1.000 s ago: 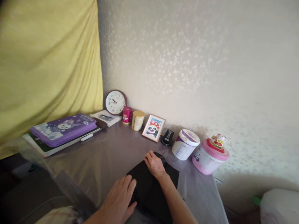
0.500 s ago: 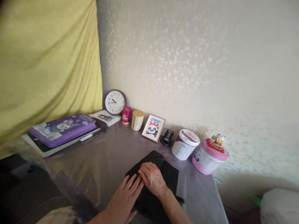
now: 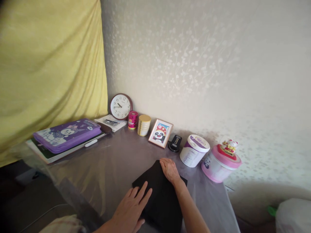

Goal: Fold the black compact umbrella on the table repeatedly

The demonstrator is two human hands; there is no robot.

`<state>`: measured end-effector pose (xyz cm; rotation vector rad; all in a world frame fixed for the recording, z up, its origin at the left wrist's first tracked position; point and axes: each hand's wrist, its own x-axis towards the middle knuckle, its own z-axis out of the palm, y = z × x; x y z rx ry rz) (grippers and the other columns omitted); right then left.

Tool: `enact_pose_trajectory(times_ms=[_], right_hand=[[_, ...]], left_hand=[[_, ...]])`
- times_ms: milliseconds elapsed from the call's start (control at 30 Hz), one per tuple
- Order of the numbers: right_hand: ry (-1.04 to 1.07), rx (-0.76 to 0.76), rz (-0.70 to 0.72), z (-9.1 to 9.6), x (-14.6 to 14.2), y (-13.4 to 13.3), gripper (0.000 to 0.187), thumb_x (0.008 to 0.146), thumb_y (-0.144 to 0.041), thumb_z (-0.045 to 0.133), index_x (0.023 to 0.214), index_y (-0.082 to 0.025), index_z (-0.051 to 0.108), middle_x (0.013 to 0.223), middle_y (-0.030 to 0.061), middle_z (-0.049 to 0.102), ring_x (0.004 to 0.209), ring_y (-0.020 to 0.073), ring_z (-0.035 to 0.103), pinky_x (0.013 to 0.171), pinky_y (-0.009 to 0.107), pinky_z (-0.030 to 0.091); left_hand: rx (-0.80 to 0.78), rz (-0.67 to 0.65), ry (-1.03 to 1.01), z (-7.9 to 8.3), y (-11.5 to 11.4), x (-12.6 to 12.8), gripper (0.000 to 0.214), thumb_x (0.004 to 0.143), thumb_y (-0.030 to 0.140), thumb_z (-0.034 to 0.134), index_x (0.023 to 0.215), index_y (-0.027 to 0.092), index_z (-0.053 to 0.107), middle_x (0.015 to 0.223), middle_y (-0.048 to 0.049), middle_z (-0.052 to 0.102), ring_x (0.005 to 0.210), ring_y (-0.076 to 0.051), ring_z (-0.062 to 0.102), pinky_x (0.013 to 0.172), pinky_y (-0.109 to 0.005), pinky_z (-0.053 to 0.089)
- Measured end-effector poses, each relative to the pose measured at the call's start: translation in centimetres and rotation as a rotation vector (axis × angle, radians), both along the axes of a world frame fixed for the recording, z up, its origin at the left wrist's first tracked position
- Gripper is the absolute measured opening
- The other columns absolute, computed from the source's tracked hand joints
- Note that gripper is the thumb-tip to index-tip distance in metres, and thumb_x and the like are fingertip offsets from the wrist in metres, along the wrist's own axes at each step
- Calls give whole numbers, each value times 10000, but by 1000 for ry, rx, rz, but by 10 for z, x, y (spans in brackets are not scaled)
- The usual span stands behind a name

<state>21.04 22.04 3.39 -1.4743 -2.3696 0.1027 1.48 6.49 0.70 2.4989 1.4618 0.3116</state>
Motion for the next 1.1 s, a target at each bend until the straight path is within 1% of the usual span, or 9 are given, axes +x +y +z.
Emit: enact_pose_trajectory(times_ms=[167,433,567,667,767,900,933,1000,1100], right_hand=[[-8,-8,-69,-5,3,4,363,936,-325,340,1073,-222,660,1177,60,639,1124,223,551,976,392,386],[1,83,-38,-12,3,6,314,939,-272,361,1043,-228,654,1117,64,668,1053,221,606,889,390,469],[-1,165,-40,-9,0,2,314,933,-265,375,1077,-168,637,1141,146,645,1105,290,571,944,524,404],[-4,195,25,-7,-11,-12,297,925,-244,405,1104,-162,628,1183,142,625,1182,285,513,1017,544,321],[-3,158,141,-3,-26,-40,280,929,-226,407,1052,-203,657,1121,74,669,1148,233,548,1027,476,353],[175,-70,349,16,-37,-85,274,936,-278,419,1056,-239,662,1089,43,681,1089,198,588,1002,408,414],[241,-114,332,21,-35,-95,278,935,-296,419,1062,-240,660,1093,49,676,1064,192,601,959,374,457],[355,-92,176,28,-23,-113,286,924,-333,428,1079,-235,649,1116,66,660,1047,201,605,925,362,482],[461,100,-191,26,10,-136,332,879,-415,466,1090,-220,632,1142,96,637,1067,250,584,944,425,455]], left_hand=[[4,29,31,4,-2,3,790,787,422,561,1449,249,166,1519,-125,179,1217,-352,419,1007,-491,336],[-55,36,35,14,-2,4,769,774,335,558,1445,242,195,1514,-123,197,1215,-361,417,987,-498,352],[-45,49,34,10,-1,5,777,769,318,547,1448,245,176,1518,-123,185,1219,-360,412,978,-506,354],[-26,48,31,5,0,5,770,774,300,536,1449,235,171,1516,-135,184,1210,-357,422,980,-502,352],[-29,50,27,5,-1,4,777,759,260,543,1447,225,184,1507,-139,214,1211,-356,422,982,-497,357],[-54,97,50,19,-8,3,807,729,157,534,1448,234,177,1507,-112,231,1177,-338,462,966,-487,380],[-73,117,71,24,-10,3,812,727,123,519,1450,237,168,1510,-112,220,1147,-327,493,943,-478,404],[-130,124,105,34,-12,1,817,725,74,497,1453,221,155,1510,-145,197,1070,-301,559,885,-443,457],[-221,93,101,46,-12,-1,848,721,45,496,1458,199,106,1494,-219,180,968,-263,630,815,-388,505]])
